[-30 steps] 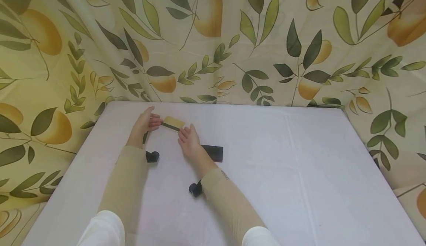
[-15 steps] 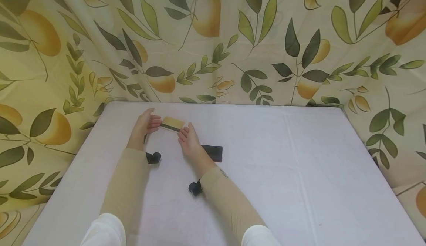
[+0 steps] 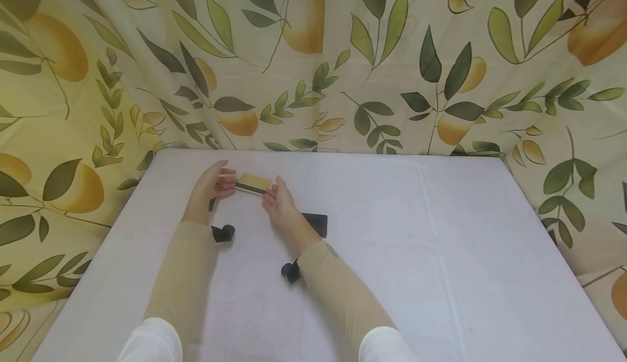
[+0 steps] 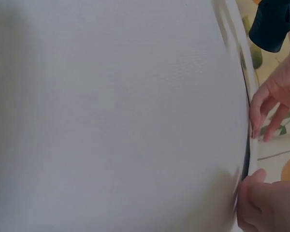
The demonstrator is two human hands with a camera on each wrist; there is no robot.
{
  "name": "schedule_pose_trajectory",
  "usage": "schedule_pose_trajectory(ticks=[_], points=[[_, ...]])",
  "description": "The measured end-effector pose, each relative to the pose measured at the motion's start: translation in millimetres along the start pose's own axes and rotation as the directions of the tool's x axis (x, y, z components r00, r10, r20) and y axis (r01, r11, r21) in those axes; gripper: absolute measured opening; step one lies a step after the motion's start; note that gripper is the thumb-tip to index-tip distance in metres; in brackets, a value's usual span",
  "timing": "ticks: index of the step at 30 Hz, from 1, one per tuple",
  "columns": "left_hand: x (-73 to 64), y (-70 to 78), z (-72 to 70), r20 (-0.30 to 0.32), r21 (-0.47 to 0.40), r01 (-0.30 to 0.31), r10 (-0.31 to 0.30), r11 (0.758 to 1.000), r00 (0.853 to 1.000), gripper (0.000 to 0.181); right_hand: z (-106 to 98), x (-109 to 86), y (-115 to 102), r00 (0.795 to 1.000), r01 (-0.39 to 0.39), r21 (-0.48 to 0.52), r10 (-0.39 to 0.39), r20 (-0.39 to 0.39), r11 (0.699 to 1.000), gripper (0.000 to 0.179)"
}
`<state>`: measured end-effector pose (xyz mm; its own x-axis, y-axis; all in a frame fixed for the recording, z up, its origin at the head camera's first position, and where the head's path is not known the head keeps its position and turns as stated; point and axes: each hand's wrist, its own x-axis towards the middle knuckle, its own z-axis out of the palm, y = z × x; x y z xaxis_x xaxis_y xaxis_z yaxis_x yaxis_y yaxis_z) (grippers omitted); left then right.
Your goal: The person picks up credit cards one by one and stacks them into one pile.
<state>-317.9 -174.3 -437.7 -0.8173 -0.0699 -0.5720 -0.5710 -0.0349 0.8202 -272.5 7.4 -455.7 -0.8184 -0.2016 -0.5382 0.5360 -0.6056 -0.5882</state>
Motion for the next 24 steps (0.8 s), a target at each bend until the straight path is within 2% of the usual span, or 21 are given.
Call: schedule_pose_trajectory(ticks=[6, 10, 12, 13, 15, 17, 19, 20, 22, 24], points=[[-5.4, -0.4, -2.8, 0.026, 0.019, -0.013, 0.012, 1.0, 1.0, 0.06, 4, -3.4, -8, 1.0, -0.022, -0.042, 0.021, -0.022, 0.999, 0.059], [-7.0, -0.9, -3.0, 0.019, 0.045, 0.024, -0.025, 0.999, 1.0, 0.063, 3, -3.7, -14, 0.998, -0.056, -0.08, 0.054, -0.02, 0.995, 0.059], [-7.0, -0.7, -3.5, 0.035, 0.058, 0.044, -0.046, 0.997, 0.998, 0.065, 2, -1.9, -16, 0.997, -0.076, -0.106, 0.073, -0.033, 0.991, 0.059], [-6.1, -0.9, -3.9, 0.042, 0.056, 0.055, -0.057, 0.997, 0.997, 0.066, -11, 18.1, -12, 0.997, -0.08, -0.107, 0.08, 0.0, 0.991, 0.061], [-2.8, -2.0, -5.0, 0.059, 0.046, 0.068, -0.071, 0.997, 0.996, 0.066, -13, 22.2, -14, 0.995, -0.103, -0.127, 0.102, -0.011, 0.986, 0.06], [3.2, -5.2, -6.9, 0.098, 0.041, 0.075, -0.078, 0.996, 0.992, 0.066, -27, 48.4, -12, 0.991, -0.135, -0.143, 0.137, 0.001, 0.98, 0.062], [5.4, -7.7, -7.2, 0.121, 0.044, 0.087, -0.092, 0.995, 0.988, 0.066, -30, 50.6, -14, 0.988, -0.151, -0.173, 0.155, 0.012, 0.973, 0.061], [5.5, -8.7, -7.1, 0.135, 0.044, 0.095, -0.1, 0.995, 0.986, 0.067, -18, 32.2, -20, 0.986, -0.168, -0.202, 0.166, -0.027, 0.965, 0.059], [4.0, -10.5, -5.7, 0.145, 0.05, 0.1, -0.107, 0.994, 0.984, 0.067, -17, 28.4, -23, 0.983, -0.18, -0.237, 0.18, -0.023, 0.955, 0.059], [-0.8, -11.0, -2.9, 0.141, 0.058, 0.104, -0.111, 0.993, 0.984, 0.066, -3, -0.7, -31, 0.983, -0.181, -0.268, 0.179, -0.032, 0.946, 0.057]])
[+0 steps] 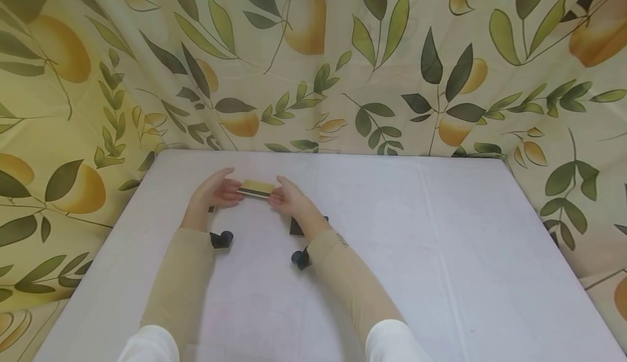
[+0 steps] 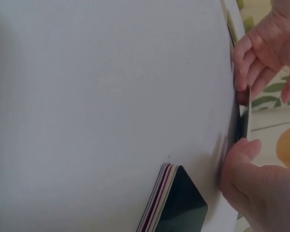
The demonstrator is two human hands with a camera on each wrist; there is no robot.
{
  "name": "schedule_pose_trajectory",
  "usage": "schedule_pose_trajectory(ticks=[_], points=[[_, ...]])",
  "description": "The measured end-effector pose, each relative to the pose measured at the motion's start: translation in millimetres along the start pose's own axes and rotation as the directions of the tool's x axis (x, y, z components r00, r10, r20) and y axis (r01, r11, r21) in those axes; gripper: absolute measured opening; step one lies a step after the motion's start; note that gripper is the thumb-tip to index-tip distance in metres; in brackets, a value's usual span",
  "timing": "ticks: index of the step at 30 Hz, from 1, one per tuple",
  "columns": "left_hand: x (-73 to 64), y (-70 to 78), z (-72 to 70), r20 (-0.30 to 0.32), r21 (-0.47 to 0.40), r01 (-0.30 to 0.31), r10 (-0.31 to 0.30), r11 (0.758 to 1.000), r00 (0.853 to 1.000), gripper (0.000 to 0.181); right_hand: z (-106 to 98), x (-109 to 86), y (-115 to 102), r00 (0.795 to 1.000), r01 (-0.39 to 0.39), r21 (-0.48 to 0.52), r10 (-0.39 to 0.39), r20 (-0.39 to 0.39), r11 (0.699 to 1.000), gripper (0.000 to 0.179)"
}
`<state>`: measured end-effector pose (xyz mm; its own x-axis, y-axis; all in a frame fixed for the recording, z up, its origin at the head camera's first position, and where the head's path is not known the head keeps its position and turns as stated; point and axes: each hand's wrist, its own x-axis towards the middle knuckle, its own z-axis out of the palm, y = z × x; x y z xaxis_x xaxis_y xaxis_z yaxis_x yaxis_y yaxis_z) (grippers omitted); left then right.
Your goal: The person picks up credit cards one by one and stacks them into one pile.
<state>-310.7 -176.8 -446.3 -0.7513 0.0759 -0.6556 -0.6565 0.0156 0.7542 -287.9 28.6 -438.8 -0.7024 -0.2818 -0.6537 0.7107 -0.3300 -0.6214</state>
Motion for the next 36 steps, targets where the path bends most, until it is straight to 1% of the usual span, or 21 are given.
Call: schedule_pose_trajectory(ticks=[1, 4, 5, 8, 11, 12, 15, 19, 25, 29, 32, 34, 36], points=[[-0.6, -0.9, 1.4, 0.0, 0.005, -0.005, 0.005, 1.0, 1.0, 0.065, 1, -3.0, -1, 1.0, -0.01, -0.003, 0.01, -0.004, 1.0, 0.057], [2.2, -5.1, 3.3, -0.025, -0.001, -0.021, 0.02, 1.0, 0.999, 0.062, 0, -10.0, -4, 1.0, -0.02, 0.012, 0.02, 0.022, 1.0, 0.056], [4.0, -6.9, 2.5, -0.011, -0.012, -0.031, 0.031, 0.999, 0.999, 0.061, -1, -10.2, -4, 0.999, -0.022, 0.023, 0.021, 0.028, 0.999, 0.056], [3.5, -10.1, 3.9, -0.016, -0.018, -0.047, 0.047, 0.999, 0.999, 0.059, -4, -6.2, -4, 0.999, -0.011, 0.034, 0.01, 0.037, 0.999, 0.054], [-3.2, -11.9, 8.9, -0.035, -0.021, -0.065, 0.064, 0.998, 0.997, 0.054, -7, -4.1, -5, 0.999, 0.007, 0.02, -0.008, 0.042, 1.0, 0.053], [-7.2, -12.0, 12.6, -0.059, -0.015, -0.064, 0.063, 0.998, 0.996, 0.052, -8, -4.4, -6, 0.999, 0.012, 0.007, -0.012, 0.041, 1.0, 0.053], [-13.1, -14.9, 19.4, -0.086, -0.069, -0.081, 0.075, 0.994, 0.993, 0.045, -12, -6.4, -8, 0.999, 0.021, -0.04, -0.02, 0.038, 0.999, 0.051], [-16.8, -20.7, 27.1, -0.1, -0.156, -0.112, 0.098, 0.981, 0.99, 0.041, -16, -11.1, -10, 0.999, 0.033, -0.073, -0.032, 0.014, 0.997, 0.044], [-20.5, -29.1, 40.1, -0.093, -0.24, -0.18, 0.162, 0.954, 0.982, 0.039, -27, -18.2, -12, 0.998, 0.056, -0.106, -0.059, -0.027, 0.993, 0.038], [-24.5, -30.4, 50.0, -0.11, -0.273, -0.228, 0.205, 0.935, 0.973, 0.04, -36, -23.2, -12, 0.996, 0.081, -0.14, -0.086, -0.028, 0.987, 0.04], [-27.9, -30.8, 56.6, -0.107, -0.269, -0.255, 0.235, 0.929, 0.966, 0.04, -41, -28.0, -12, 0.994, 0.102, -0.157, -0.108, -0.028, 0.982, 0.041], [-30.4, -31.4, 60.8, -0.102, -0.279, -0.262, 0.242, 0.924, 0.965, 0.039, -44, -32.2, -11, 0.992, 0.114, -0.162, -0.12, -0.028, 0.98, 0.041], [-33.4, -32.3, 65.4, -0.096, -0.273, -0.267, 0.25, 0.924, 0.963, 0.039, -47, -36.7, -11, 0.991, 0.119, -0.162, -0.126, -0.038, 0.98, 0.041]])
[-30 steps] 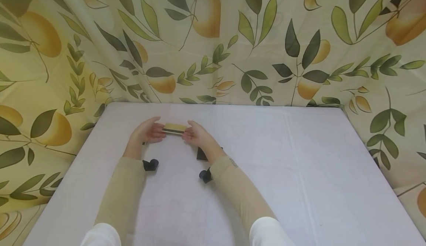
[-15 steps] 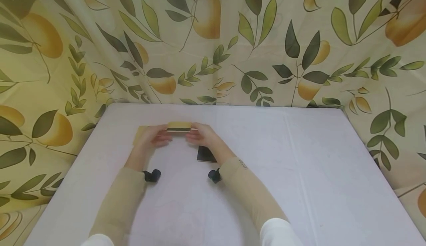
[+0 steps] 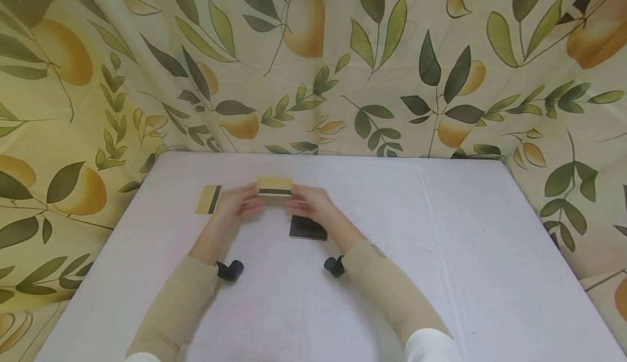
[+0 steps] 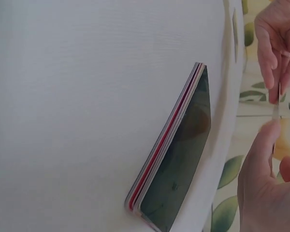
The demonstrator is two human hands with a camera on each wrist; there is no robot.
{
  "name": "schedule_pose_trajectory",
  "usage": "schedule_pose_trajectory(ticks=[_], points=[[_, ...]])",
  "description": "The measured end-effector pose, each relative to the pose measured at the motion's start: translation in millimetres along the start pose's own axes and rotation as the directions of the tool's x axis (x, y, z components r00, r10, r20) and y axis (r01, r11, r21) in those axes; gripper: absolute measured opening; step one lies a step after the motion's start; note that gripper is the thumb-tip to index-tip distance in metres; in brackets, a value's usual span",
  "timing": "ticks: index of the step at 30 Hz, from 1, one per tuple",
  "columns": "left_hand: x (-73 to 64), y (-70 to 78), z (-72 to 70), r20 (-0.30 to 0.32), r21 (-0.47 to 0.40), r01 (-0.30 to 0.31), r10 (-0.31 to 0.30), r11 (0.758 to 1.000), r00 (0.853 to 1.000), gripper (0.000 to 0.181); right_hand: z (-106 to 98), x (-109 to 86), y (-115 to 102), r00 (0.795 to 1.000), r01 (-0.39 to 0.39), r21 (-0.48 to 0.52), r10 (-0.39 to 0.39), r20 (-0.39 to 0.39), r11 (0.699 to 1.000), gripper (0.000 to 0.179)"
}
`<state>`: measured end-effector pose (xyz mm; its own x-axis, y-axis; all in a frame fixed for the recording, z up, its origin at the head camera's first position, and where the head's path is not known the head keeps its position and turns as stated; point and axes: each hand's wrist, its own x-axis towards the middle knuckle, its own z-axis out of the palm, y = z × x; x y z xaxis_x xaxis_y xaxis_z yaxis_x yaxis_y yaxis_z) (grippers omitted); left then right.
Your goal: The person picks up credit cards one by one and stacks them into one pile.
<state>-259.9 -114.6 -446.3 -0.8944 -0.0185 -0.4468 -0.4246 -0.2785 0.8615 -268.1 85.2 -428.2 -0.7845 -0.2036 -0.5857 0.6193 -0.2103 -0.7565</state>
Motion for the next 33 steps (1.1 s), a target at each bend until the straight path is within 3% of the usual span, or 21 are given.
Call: schedule_pose_trajectory(ticks=[10, 22, 33], points=[[-11.7, -12.9, 19.9, -0.001, -0.022, -0.011, 0.011, 1.0, 1.0, 0.036, -20, -15.8, 4, 0.997, 0.014, -0.06, -0.018, -0.077, 0.998, 0.046], [-20.9, -31.7, 36.4, 0.019, -0.027, 0.003, -0.002, 1.0, 1.0, 0.036, -38, -32.9, 20, 0.992, 0.045, -0.062, -0.052, -0.111, 0.997, 0.048], [-35.2, -45.0, 45.6, 0.082, 0.026, 0.037, -0.039, 0.999, 0.996, 0.039, -55, -53.1, 34, 0.99, 0.042, -0.091, -0.053, -0.128, 0.995, 0.05]])
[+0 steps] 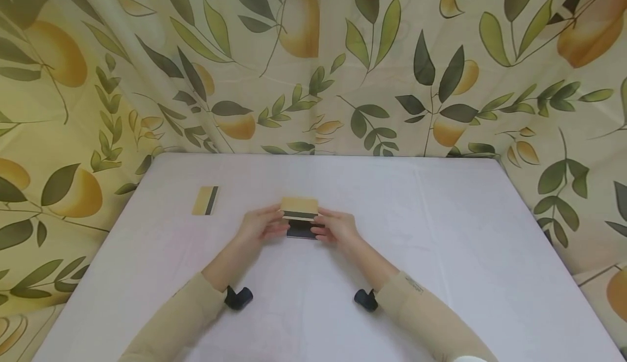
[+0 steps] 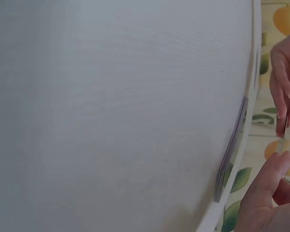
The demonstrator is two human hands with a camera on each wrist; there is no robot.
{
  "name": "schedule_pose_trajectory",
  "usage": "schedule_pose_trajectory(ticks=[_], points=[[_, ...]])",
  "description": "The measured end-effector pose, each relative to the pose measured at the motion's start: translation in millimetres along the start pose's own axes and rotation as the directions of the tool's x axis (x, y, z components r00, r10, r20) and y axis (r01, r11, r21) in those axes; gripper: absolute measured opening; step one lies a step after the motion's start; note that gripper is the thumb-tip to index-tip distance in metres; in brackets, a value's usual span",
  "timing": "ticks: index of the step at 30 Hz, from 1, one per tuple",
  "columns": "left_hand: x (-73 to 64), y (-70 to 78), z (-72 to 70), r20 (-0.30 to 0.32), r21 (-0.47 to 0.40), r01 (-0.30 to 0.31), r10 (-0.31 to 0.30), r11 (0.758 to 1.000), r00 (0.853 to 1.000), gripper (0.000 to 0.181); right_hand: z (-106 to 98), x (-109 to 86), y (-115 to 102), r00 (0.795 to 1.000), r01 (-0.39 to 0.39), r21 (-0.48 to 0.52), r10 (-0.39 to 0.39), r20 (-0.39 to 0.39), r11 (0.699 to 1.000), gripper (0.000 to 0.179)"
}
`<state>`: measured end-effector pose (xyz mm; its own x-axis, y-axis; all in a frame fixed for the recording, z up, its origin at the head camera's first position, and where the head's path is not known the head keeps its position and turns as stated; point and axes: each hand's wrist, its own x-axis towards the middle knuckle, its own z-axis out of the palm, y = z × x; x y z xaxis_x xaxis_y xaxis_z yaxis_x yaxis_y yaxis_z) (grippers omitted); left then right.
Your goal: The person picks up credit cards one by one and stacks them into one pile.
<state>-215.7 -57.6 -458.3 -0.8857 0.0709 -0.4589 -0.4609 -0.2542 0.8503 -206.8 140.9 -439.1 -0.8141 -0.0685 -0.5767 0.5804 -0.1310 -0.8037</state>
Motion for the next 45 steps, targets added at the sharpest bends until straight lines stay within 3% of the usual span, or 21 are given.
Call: schedule_pose_trajectory(ticks=[5, 11, 26, 45], points=[[-3.2, -6.4, 2.4, -0.013, 0.036, 0.062, -0.061, 0.997, 0.998, 0.04, -7, -6.0, 5, 1.0, -0.006, -0.005, 0.006, -0.008, 1.0, 0.049], [-6.1, -12.8, 4.0, 0.004, 0.083, 0.081, -0.082, 0.993, 0.997, 0.041, -13, -8.6, 11, 0.999, -0.02, -0.05, 0.018, -0.034, 0.999, 0.049], [-9.6, -21.6, 3.6, 0.012, 0.144, 0.079, -0.081, 0.986, 0.997, 0.038, -16, -9.8, 20, 0.999, -0.005, -0.154, -0.002, -0.045, 0.988, 0.045], [-6.2, -25.4, 5.4, 0.011, 0.189, 0.011, -0.013, 0.982, 1.0, 0.04, -16, -5.3, 23, 0.997, 0.034, -0.229, -0.047, -0.055, 0.973, 0.043]])
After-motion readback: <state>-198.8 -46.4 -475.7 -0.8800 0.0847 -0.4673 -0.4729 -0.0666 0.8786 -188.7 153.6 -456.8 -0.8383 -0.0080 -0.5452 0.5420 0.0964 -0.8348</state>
